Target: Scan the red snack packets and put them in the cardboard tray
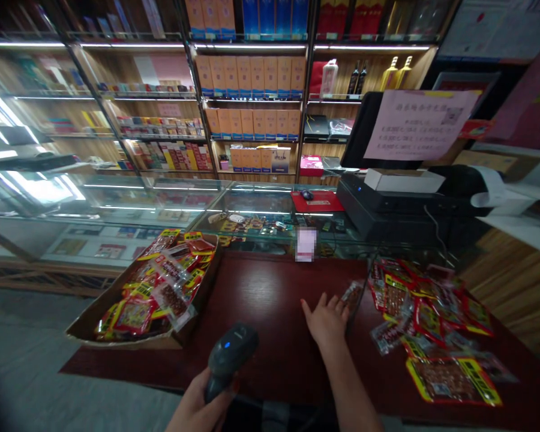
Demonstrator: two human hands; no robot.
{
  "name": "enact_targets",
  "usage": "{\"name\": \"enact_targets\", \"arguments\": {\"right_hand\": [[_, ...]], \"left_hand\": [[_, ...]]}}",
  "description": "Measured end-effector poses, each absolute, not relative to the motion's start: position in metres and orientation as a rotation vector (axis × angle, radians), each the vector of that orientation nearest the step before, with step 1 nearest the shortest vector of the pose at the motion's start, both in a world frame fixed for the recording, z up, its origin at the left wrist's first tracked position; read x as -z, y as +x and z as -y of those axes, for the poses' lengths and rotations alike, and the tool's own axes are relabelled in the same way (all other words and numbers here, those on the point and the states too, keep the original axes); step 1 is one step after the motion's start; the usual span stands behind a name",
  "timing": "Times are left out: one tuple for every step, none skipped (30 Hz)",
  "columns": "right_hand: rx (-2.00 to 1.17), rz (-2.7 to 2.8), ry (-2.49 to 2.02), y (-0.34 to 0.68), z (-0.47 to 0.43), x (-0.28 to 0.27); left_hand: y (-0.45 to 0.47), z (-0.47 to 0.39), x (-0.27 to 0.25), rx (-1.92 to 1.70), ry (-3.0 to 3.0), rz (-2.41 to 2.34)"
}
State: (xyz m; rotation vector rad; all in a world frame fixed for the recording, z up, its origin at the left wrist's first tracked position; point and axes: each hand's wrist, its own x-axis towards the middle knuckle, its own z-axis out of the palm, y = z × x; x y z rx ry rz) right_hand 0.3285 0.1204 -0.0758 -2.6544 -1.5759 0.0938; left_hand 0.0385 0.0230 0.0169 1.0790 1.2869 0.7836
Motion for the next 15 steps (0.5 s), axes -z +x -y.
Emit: {"name": "enact_targets", "arguments": {"right_hand": [[-0.122,1.626,-2.59,0.318,-0.117,0.076],[-0.138,1.664,-2.528,0.312,-0.115,0.075],[-0.131,1.685,-2.478,0.311,-0.114,0.074],[-0.096,1.684,-2.451,0.314,-0.114,0.072],[-0.041,1.654,-2.456,0.321,-0.115,0.07],[0.024,1.594,-2.491,0.33,-0.117,0.068],[0.077,1.516,-2.542,0.339,-0.118,0.067],[0.101,1.443,-2.592,0.348,-0.119,0.066],[0.092,1.389,-2.633,0.356,-0.12,0.066],[0.059,1.363,-2.658,0.362,-0.119,0.066],[0.015,1.365,-2.659,0.366,-0.118,0.066],[-0.027,1.385,-2.633,0.368,-0.117,0.067],[-0.06,1.414,-2.585,0.367,-0.115,0.068],[-0.086,1.436,-2.519,0.366,-0.113,0.068],[-0.121,1.45,-2.438,0.363,-0.112,0.069]], "left_hand": [[0.039,-0.023,-0.016,-0.776,1.085,-1.292],[0.039,-0.024,-0.015,-0.77,1.096,-1.299],[0.038,-0.025,-0.013,-0.771,1.112,-1.308],[0.037,-0.026,-0.012,-0.773,1.131,-1.314],[0.036,-0.027,-0.01,-0.771,1.149,-1.318],[0.035,-0.027,-0.009,-0.767,1.162,-1.318],[0.034,-0.028,-0.007,-0.759,1.169,-1.316],[0.034,-0.028,-0.006,-0.75,1.17,-1.314],[0.034,-0.028,-0.005,-0.741,1.167,-1.31],[0.034,-0.027,-0.005,-0.733,1.161,-1.309],[0.034,-0.026,-0.005,-0.731,1.158,-1.311],[0.035,-0.025,-0.007,-0.731,1.159,-1.313],[0.035,-0.024,-0.008,-0.727,1.165,-1.315],[0.035,-0.023,-0.01,-0.723,1.173,-1.319],[0.036,-0.023,-0.012,-0.717,1.182,-1.322]]}}
